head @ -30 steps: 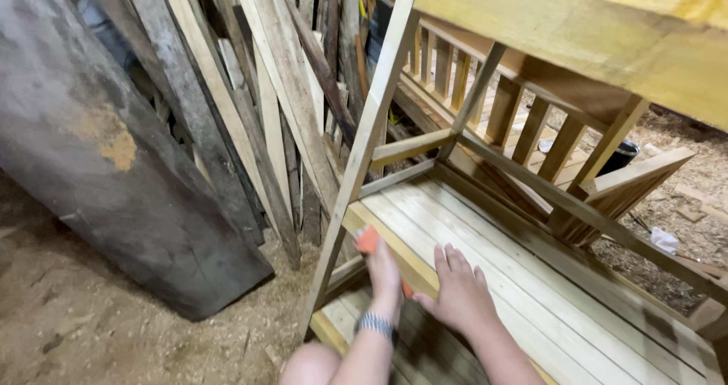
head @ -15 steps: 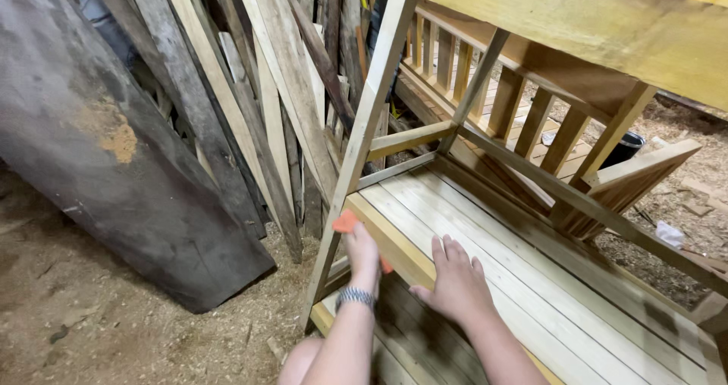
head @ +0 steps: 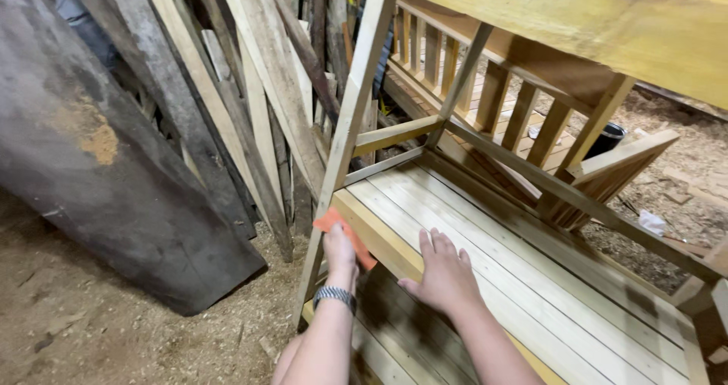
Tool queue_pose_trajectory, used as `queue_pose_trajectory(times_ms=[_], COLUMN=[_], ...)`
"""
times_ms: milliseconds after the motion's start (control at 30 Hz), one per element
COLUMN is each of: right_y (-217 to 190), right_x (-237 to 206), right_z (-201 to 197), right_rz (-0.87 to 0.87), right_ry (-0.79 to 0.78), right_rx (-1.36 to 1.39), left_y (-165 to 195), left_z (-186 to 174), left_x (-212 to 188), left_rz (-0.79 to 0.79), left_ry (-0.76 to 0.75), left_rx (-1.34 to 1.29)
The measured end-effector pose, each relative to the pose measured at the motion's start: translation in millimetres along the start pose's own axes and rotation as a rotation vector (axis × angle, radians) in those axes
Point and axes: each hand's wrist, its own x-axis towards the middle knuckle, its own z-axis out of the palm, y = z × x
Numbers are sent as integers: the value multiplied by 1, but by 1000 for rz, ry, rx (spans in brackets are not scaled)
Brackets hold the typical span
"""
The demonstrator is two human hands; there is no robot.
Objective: The person sands a wooden chair frame, first wiping the wood with a cloth, then rubbing an orange sanding sponge along the chair legs, rails and seat slats. They reposition around the chair to sand different surfaces and occasionally wipe dust away with the cloth.
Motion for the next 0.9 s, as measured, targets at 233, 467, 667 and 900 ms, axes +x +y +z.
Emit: queue_pose_trajectory(times_ms=[233,467,667,900], right_y=[1,0,7,21], right_x=[-2,-2,5,21], right_z=[0,-1,12,37], right_rz=[-5,-17,-19,-101], right_ry=[-7,20,21,145], right_rx=[10,33,31,140], left_y=[-27,-6,-56,-7], left_z=[-19,-9,-25,-4], left_x=[-40,-5,-50,-5], left_rz=[124,34,69,-40], left_ry=[-105,-74,-163,-115], left_rx=[322,204,329,217])
